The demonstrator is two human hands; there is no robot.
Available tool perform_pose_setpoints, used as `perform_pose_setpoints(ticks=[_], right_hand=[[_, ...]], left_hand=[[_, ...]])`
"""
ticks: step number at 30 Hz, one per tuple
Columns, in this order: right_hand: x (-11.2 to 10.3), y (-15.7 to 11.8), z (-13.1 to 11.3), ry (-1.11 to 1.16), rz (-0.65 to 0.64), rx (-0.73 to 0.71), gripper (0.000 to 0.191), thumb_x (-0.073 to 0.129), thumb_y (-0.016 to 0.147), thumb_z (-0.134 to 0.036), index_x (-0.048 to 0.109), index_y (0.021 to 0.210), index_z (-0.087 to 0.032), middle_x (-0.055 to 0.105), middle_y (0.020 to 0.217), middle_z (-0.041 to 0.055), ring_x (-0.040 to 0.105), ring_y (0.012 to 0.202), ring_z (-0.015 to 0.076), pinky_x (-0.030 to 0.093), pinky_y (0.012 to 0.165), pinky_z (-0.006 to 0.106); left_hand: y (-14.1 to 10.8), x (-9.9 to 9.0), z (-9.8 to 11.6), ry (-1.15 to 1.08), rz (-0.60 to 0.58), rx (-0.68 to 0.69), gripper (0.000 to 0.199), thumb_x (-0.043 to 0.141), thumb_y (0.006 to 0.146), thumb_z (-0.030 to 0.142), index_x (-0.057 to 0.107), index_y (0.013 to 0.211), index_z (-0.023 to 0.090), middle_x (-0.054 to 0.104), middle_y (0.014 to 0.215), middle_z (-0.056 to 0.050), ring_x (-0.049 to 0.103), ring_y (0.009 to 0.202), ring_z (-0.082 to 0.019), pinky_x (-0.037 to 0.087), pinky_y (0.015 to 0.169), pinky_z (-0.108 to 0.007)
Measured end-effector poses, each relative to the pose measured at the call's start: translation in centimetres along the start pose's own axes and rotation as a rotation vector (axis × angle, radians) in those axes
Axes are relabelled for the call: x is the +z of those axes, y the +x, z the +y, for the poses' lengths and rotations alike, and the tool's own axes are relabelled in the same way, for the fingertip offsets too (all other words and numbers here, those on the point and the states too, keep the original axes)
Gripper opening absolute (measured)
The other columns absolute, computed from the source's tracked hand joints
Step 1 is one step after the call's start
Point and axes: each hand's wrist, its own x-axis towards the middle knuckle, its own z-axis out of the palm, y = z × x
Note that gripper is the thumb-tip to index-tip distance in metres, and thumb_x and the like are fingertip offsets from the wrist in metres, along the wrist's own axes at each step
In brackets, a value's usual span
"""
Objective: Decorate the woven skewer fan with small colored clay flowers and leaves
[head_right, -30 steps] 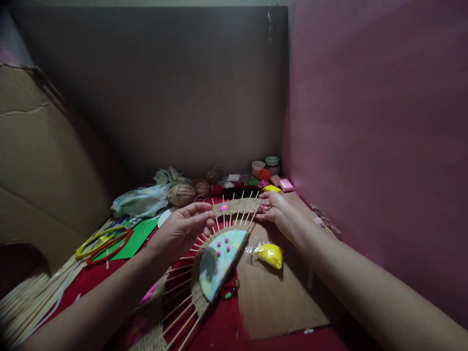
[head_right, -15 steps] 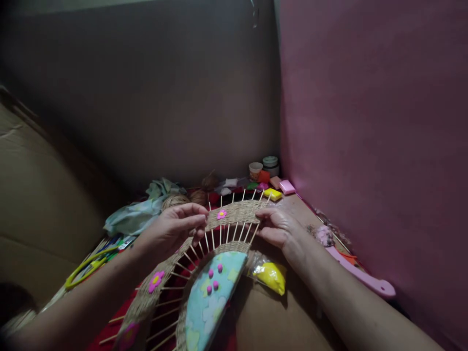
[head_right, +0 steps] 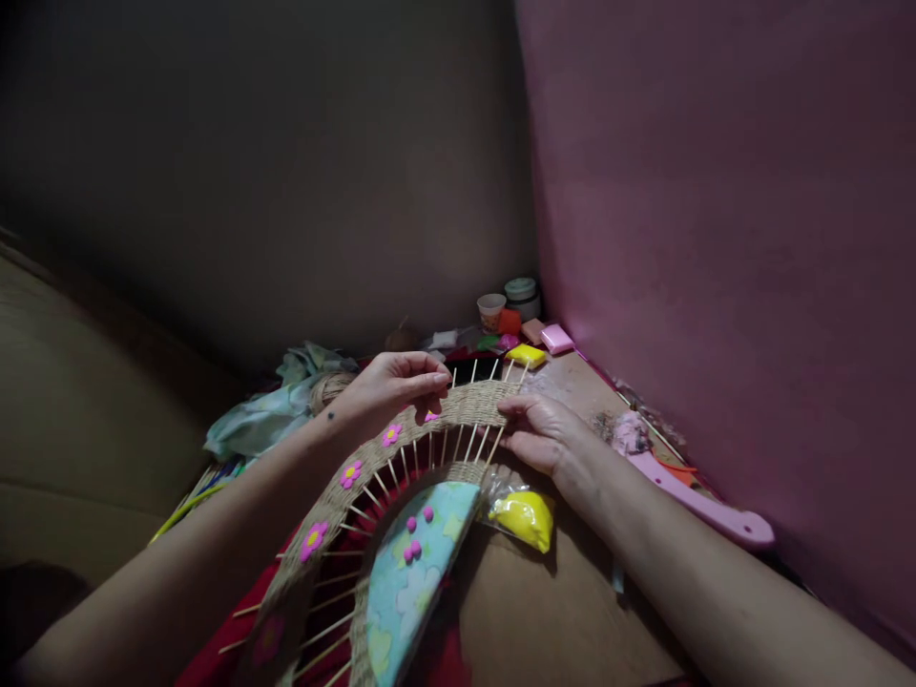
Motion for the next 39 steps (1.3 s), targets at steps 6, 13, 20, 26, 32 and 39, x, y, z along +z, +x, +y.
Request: perform_pose_setpoints(ticks=[6,13,20,26,32,39], right_hand=[[0.0,0.3,-0.1,0.072,0.032,0.061,0.028,0.039,0.075,0.005,0.056,0.089,-0.011,0.062,0.074,0.0065,0.06,0.071,0.0157,0.051,0.072,0.032],[0.1,0.2,0.0,0.11,0.064,0.05,0.027,0.041,0.071,0.005,0.056,0.083,-0.014,0.061,0.072,0.0043,0.059,0.07,0.0149,0.051,0.071,0.032],[-0.4,0.6,0.1,0.12,0.087,0.048,0.019,0.046,0.071,0.001,0.054,0.077,-0.015,0.057,0.068,0.0039,0.057,0.067,0.0157,0.051,0.069,0.033],[-0.5,0.8,0.1,0.144,0.093,0.042,0.02,0.044,0.07,0.001,0.054,0.076,-0.016,0.056,0.063,0.0031,0.056,0.066,0.0156,0.051,0.069,0.032],[-0.1,0.3,0.1,0.173,0.071,0.017,0.021,0.047,0.065,0.002,0.057,0.076,-0.014,0.059,0.067,0.0036,0.058,0.067,0.0152,0.05,0.071,0.031],[0.2,0.2,0.2,0.211,0.063,0.026,0.023,0.043,0.069,0.002,0.058,0.077,-0.014,0.06,0.066,0.0049,0.057,0.069,0.0171,0.05,0.072,0.035]], left_hand=[[1.0,0.0,-1.6,0.038,-0.037,-0.022,0.011,0.068,0.069,0.017,0.063,0.076,0.011,0.061,0.054,-0.003,0.057,0.047,-0.012,0.047,0.048,-0.023],[1.7,0.9,-2.1,0.226,-0.055,0.003,0.009,0.062,0.075,0.023,0.063,0.077,0.014,0.059,0.053,-0.001,0.053,0.044,-0.011,0.041,0.046,-0.022],[2.1,1.9,-2.4,0.552,-0.01,0.26,0.01,0.072,0.064,0.012,0.07,0.068,0.02,0.058,0.07,0.001,0.05,0.065,-0.013,0.037,0.061,-0.022],[2.7,2.6,-2.9,0.678,0.014,0.333,0.007,0.071,0.068,0.014,0.071,0.069,0.02,0.058,0.068,0.001,0.049,0.062,-0.012,0.034,0.06,-0.022],[2.7,2.8,-3.5,0.7,-0.01,0.364,0.006,0.07,0.071,0.016,0.072,0.073,0.022,0.059,0.069,0.001,0.053,0.065,-0.013,0.037,0.061,-0.022],[2.6,3.0,-3.9,0.728,-0.023,0.403,0.011,0.067,0.074,0.017,0.074,0.076,0.025,0.062,0.072,-0.002,0.053,0.067,-0.016,0.038,0.065,-0.026]])
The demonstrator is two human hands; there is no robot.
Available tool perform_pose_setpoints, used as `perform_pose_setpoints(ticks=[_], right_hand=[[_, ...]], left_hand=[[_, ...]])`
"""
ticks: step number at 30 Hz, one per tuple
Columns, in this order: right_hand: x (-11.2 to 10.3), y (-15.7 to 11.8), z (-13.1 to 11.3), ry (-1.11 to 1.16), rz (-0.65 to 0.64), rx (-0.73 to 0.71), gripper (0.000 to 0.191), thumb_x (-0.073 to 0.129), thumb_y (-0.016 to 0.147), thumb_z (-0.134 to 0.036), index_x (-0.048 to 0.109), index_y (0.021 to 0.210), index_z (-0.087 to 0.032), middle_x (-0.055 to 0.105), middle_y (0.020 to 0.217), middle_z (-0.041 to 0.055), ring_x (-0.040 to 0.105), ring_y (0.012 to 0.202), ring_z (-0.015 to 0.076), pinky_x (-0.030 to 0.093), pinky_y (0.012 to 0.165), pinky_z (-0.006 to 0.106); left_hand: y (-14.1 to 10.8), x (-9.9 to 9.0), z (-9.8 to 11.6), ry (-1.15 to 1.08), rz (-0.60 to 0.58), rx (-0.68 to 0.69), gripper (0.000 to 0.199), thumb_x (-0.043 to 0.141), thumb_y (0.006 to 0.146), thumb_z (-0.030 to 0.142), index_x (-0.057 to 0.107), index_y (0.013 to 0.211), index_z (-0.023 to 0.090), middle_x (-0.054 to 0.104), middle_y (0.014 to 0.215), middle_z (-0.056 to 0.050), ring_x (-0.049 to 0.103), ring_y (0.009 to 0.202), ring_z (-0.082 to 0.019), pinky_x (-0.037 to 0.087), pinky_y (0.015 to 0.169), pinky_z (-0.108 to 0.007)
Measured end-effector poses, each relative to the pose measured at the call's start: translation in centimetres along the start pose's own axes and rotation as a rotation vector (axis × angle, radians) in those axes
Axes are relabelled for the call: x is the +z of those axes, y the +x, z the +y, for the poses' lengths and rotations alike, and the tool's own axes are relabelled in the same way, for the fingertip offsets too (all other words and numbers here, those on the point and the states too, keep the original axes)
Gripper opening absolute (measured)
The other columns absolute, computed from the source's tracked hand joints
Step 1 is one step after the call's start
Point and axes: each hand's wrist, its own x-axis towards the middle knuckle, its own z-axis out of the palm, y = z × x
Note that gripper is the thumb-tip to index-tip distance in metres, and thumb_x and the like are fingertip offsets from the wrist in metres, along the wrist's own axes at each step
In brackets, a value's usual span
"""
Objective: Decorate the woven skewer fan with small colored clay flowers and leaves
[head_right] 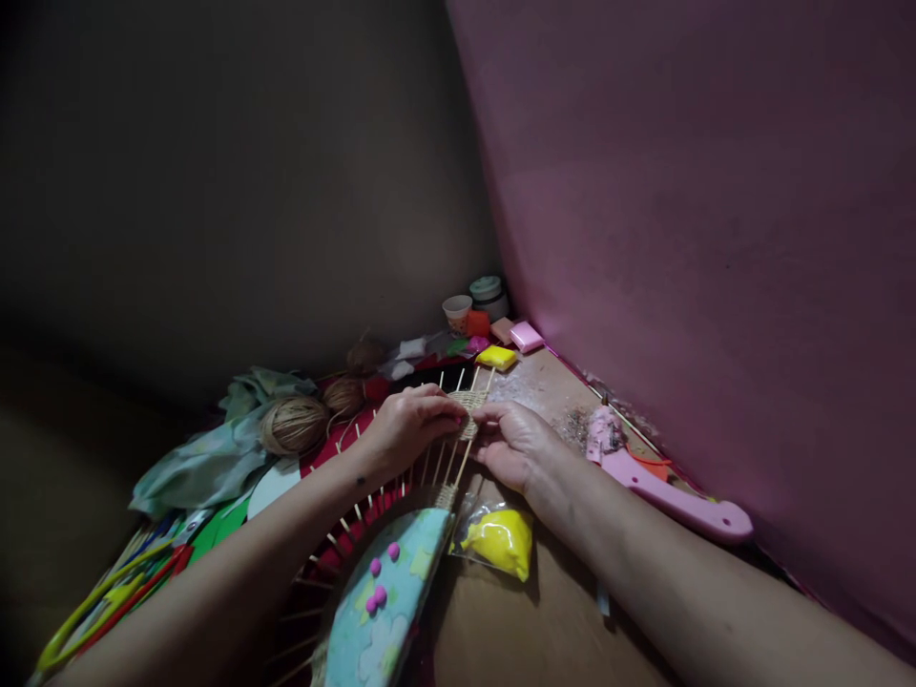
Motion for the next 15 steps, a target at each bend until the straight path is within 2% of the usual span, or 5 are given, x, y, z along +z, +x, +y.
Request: perform_pose_setpoints(ticks=[7,15], right_hand=[[-0.13,0.19,0.08,0.011,0.018,-0.003,0.024,0.042,0.069,0.003,0.056,0.076,-0.014,0.058,0.065,0.0041,0.056,0.068,0.016,0.05,0.071,0.033],[-0.18,0.24,0.09,0.013,0.028,-0.01,0.024,0.045,0.065,0.003,0.056,0.076,-0.014,0.057,0.065,0.0031,0.056,0.069,0.016,0.05,0.072,0.033]], left_hand=[[-0.12,-0.04,0.07,0.037,0.035,0.007,0.015,0.064,0.077,0.015,0.073,0.072,0.025,0.063,0.072,-0.002,0.053,0.067,-0.016,0.037,0.067,-0.026],[0.1,-0.09,-0.45,0.046,0.013,-0.002,0.004,0.068,0.075,0.015,0.069,0.074,0.019,0.065,0.071,0.0,0.058,0.066,-0.014,0.04,0.063,-0.023]])
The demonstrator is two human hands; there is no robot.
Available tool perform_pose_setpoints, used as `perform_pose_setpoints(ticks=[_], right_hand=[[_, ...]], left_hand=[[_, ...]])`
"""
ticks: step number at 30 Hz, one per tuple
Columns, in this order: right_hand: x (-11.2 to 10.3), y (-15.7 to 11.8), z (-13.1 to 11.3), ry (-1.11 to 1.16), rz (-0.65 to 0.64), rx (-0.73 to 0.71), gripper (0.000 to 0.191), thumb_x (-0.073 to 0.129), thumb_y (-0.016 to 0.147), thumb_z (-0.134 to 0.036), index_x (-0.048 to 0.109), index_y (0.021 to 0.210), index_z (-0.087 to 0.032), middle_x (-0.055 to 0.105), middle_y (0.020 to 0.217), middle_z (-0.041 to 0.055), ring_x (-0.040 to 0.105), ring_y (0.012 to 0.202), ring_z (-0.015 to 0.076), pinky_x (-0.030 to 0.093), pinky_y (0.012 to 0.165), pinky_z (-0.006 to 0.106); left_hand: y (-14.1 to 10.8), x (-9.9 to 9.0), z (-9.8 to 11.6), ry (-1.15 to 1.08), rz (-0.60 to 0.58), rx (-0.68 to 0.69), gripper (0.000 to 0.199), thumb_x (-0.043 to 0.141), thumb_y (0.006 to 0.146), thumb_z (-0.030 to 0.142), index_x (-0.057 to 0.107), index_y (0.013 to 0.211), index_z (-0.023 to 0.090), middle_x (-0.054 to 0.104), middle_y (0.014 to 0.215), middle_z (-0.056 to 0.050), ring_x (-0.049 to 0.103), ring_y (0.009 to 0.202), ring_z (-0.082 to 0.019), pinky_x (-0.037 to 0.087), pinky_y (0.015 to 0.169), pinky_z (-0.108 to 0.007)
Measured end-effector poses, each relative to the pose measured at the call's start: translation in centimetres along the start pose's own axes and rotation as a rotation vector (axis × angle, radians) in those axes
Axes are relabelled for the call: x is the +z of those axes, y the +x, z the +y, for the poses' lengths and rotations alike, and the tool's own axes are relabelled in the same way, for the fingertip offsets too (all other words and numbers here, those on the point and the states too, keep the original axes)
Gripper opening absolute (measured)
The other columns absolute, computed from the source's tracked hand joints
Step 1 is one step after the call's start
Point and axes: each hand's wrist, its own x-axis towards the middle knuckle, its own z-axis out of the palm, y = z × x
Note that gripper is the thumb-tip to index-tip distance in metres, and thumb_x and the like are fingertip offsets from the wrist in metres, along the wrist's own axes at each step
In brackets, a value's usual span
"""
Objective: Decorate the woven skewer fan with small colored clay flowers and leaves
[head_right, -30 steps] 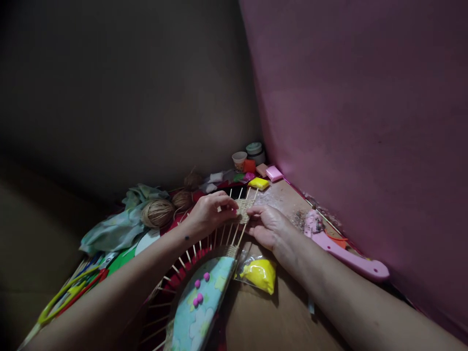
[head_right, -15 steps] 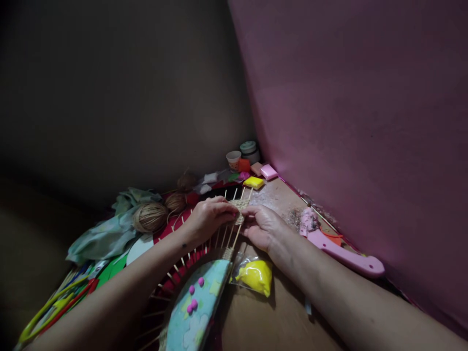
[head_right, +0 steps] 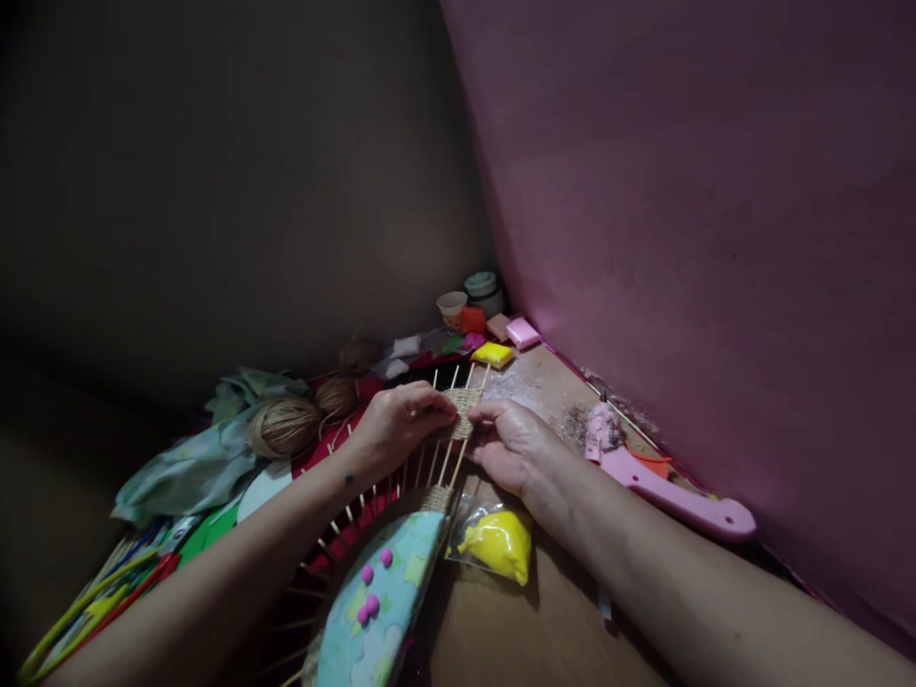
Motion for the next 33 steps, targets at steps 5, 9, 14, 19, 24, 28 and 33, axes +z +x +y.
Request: perform_pose_setpoints(ticks=[5,9,14,19,24,28,33], right_hand=[[-0.1,0.1,0.1,0.015,-0.01,-0.02,0.022,0.048,0.064,0.003,0.056,0.073,-0.015,0.055,0.063,0.0011,0.053,0.063,0.0135,0.049,0.069,0.031],[0.0,0.1,0.2,0.029,-0.013,-0.028,0.021,0.048,0.065,0.003,0.056,0.071,-0.015,0.055,0.062,0.0008,0.051,0.063,0.0126,0.048,0.068,0.03],[0.1,0.0,0.3,0.029,-0.007,-0.047,0.02,0.048,0.065,0.002,0.055,0.063,-0.016,0.056,0.061,0.0028,0.05,0.064,0.014,0.047,0.069,0.033],[0.2,-0.2,0.2,0.027,-0.014,-0.042,0.018,0.05,0.064,0.001,0.056,0.062,-0.016,0.055,0.06,0.0027,0.053,0.07,0.0164,0.046,0.071,0.034],[0.2,0.0,0.2,0.038,-0.008,-0.048,0.018,0.051,0.063,0.002,0.057,0.064,-0.015,0.055,0.059,0.0018,0.054,0.07,0.0162,0.046,0.071,0.034],[0.1,0.1,0.3,0.039,-0.001,-0.049,0.019,0.05,0.064,0.002,0.056,0.062,-0.016,0.053,0.057,0.0009,0.052,0.066,0.0141,0.046,0.069,0.031],[0.1,0.0,0.2,0.033,0.012,-0.049,0.019,0.05,0.063,0.003,0.055,0.059,-0.016,0.054,0.057,0.0012,0.05,0.062,0.0132,0.046,0.068,0.031]], left_hand=[[-0.1,0.0,0.0,0.043,0.027,-0.005,0.01,0.072,0.073,0.017,0.066,0.081,0.018,0.064,0.07,0.002,0.057,0.065,-0.012,0.04,0.061,-0.022],[-0.2,0.0,0.1,0.115,0.055,0.029,0.006,0.071,0.074,0.016,0.066,0.072,0.018,0.062,0.072,0.002,0.055,0.067,-0.012,0.04,0.063,-0.023],[-0.7,0.4,-0.1,0.226,0.094,0.098,0.007,0.068,0.078,0.017,0.068,0.072,0.019,0.062,0.074,-0.001,0.053,0.071,-0.015,0.041,0.067,-0.027],[-1.1,0.6,0.0,0.282,0.086,0.164,0.01,0.061,0.084,0.019,0.068,0.077,0.018,0.062,0.079,-0.002,0.053,0.075,-0.016,0.044,0.069,-0.028],[-1.1,0.6,0.1,0.303,0.084,0.176,0.013,0.057,0.086,0.019,0.068,0.079,0.016,0.061,0.079,-0.004,0.053,0.073,-0.016,0.046,0.067,-0.027],[-1.3,0.6,0.3,0.329,0.064,0.202,0.017,0.053,0.089,0.02,0.068,0.08,0.017,0.061,0.08,-0.004,0.052,0.075,-0.017,0.045,0.068,-0.029],[-2.0,0.1,1.4,0.454,-0.008,0.281,0.018,0.049,0.09,0.016,0.066,0.095,0.014,0.06,0.086,-0.007,0.048,0.078,-0.02,0.043,0.071,-0.033]])
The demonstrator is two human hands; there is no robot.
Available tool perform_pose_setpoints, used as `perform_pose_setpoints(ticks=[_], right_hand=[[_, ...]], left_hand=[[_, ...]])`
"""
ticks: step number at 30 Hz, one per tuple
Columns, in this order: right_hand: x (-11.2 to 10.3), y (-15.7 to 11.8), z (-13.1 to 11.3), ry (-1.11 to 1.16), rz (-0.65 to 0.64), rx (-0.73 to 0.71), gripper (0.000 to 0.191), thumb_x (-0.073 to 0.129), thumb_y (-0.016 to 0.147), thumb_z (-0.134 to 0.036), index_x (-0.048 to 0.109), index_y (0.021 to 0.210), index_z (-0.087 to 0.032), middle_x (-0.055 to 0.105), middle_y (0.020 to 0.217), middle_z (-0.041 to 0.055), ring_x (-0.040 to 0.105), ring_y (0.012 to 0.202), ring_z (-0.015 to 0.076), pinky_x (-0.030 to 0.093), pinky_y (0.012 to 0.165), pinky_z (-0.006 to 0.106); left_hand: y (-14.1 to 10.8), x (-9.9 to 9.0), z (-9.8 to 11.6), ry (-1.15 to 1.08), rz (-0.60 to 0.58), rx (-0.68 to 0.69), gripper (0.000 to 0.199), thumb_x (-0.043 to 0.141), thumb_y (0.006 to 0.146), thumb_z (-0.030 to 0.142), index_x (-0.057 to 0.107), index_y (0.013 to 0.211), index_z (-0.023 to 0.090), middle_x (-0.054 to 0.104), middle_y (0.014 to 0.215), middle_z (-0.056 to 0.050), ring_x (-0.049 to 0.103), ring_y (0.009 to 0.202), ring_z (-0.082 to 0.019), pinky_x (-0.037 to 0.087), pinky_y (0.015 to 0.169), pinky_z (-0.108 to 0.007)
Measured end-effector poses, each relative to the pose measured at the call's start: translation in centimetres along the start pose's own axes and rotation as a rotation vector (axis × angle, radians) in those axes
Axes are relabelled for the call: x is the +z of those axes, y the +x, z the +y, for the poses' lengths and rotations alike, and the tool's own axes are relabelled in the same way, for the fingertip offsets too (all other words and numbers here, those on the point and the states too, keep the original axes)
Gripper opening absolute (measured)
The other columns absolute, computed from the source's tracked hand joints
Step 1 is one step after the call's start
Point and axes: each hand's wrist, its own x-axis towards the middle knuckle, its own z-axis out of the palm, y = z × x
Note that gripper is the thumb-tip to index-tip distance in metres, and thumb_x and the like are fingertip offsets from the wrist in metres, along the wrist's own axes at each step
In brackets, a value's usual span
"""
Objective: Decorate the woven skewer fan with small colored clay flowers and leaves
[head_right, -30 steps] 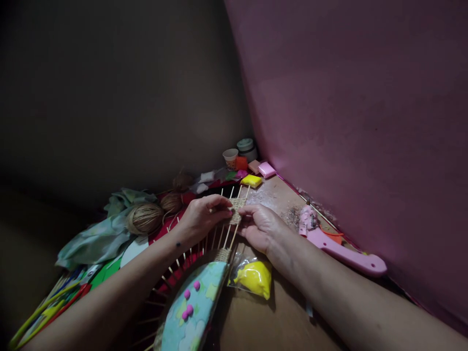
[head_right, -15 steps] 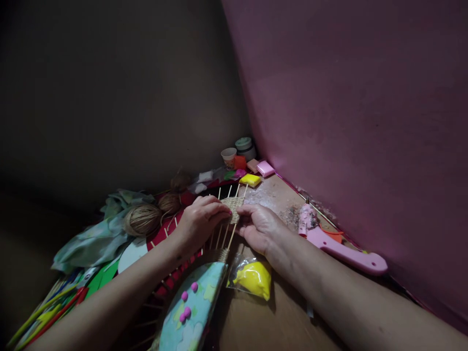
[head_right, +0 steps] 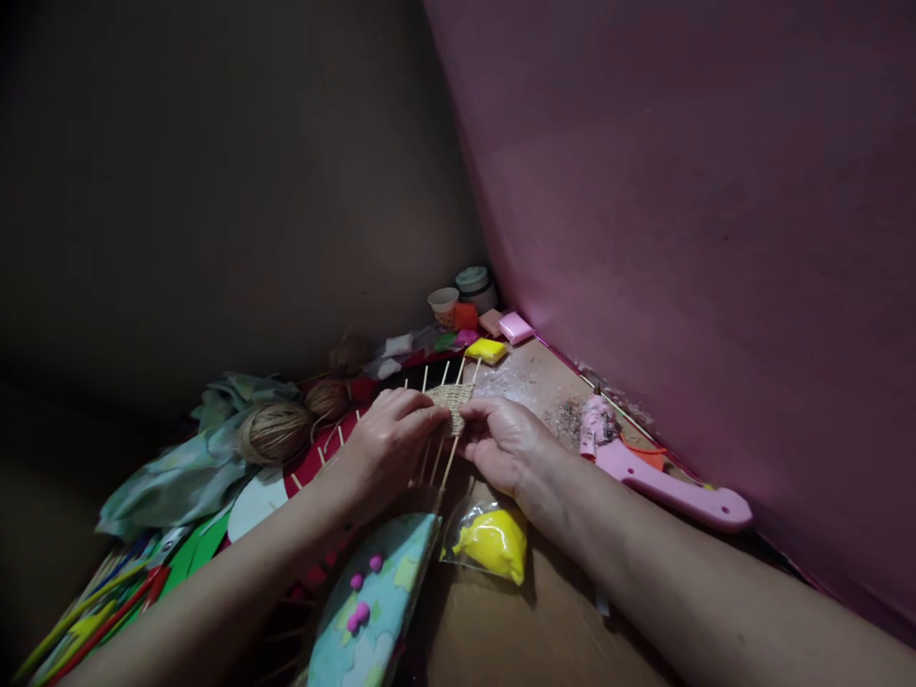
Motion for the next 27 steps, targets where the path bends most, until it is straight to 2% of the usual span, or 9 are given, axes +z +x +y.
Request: perform_pose_setpoints(ticks=[4,9,12,14,18,20,22,27], right_hand=[[0.1,-0.2,-0.1,-0.003,0.002,0.001,0.019,0.05,0.062,0.002,0.054,0.058,-0.016,0.054,0.057,0.0012,0.05,0.061,0.013,0.046,0.067,0.03],[0.3,-0.4,-0.1,-0.008,-0.019,0.002,0.018,0.05,0.063,0.001,0.058,0.065,-0.014,0.057,0.061,0.0029,0.051,0.063,0.0135,0.046,0.067,0.03],[0.2,-0.5,-0.1,-0.015,-0.012,0.006,0.019,0.049,0.063,0.001,0.06,0.07,-0.013,0.057,0.063,0.0034,0.052,0.065,0.014,0.046,0.068,0.03],[0.2,-0.5,-0.1,-0.02,-0.009,0.014,0.019,0.049,0.064,0.002,0.06,0.071,-0.012,0.058,0.064,0.0043,0.053,0.067,0.0148,0.046,0.068,0.031],[-0.2,-0.2,-0.1,-0.03,-0.005,0.02,0.017,0.05,0.065,0.0,0.058,0.069,-0.014,0.059,0.067,0.005,0.053,0.068,0.0156,0.046,0.07,0.033],[-0.4,0.0,-0.2,-0.037,-0.002,0.021,0.017,0.05,0.066,0.0,0.058,0.07,-0.015,0.059,0.069,0.0051,0.053,0.07,0.016,0.046,0.071,0.034],[-0.6,0.2,-0.2,-0.046,0.001,0.026,0.018,0.05,0.066,0.0,0.059,0.072,-0.015,0.059,0.07,0.0063,0.054,0.073,0.0173,0.045,0.071,0.034],[-0.8,0.4,-0.3,-0.062,0.013,0.027,0.019,0.051,0.064,0.0,0.06,0.074,-0.014,0.062,0.073,0.0082,0.056,0.076,0.0201,0.045,0.07,0.036]], left_hand=[[-0.2,-0.4,0.4,0.062,-0.056,0.046,0.019,0.048,0.089,0.015,0.064,0.099,0.012,0.06,0.087,-0.009,0.048,0.078,-0.021,0.043,0.072,-0.036],[-0.3,-0.2,-0.5,-0.057,0.159,-0.045,0.02,0.046,0.09,0.014,0.064,0.099,0.013,0.063,0.09,-0.008,0.055,0.079,-0.018,0.048,0.07,-0.033],[-0.3,-1.5,-0.7,-0.128,0.203,-0.1,0.017,0.05,0.088,0.013,0.065,0.096,0.015,0.064,0.088,-0.006,0.058,0.078,-0.015,0.049,0.069,-0.028],[-0.6,-3.2,-0.3,-0.25,0.147,-0.161,0.015,0.053,0.086,0.012,0.067,0.092,0.015,0.064,0.086,-0.005,0.059,0.075,-0.013,0.048,0.067,-0.024],[-1.9,-6.8,1.1,-0.526,-0.12,-0.288,0.009,0.059,0.083,0.016,0.068,0.085,0.018,0.065,0.08,-0.001,0.06,0.072,-0.011,0.047,0.064,-0.021],[-2.7,-7.7,1.7,-0.597,-0.276,-0.31,0.008,0.061,0.082,0.016,0.068,0.081,0.02,0.065,0.077,0.0,0.059,0.07,-0.011,0.047,0.062,-0.021],[-3.5,-8.1,2.0,-0.575,-0.385,-0.309,0.011,0.059,0.082,0.015,0.068,0.078,0.021,0.064,0.075,0.001,0.058,0.067,-0.011,0.045,0.059,-0.02],[-4.8,-8.1,2.0,-0.435,-0.395,-0.279,0.014,0.058,0.083,0.017,0.067,0.073,0.02,0.06,0.075,0.0,0.055,0.067,-0.011,0.042,0.055,-0.02]])
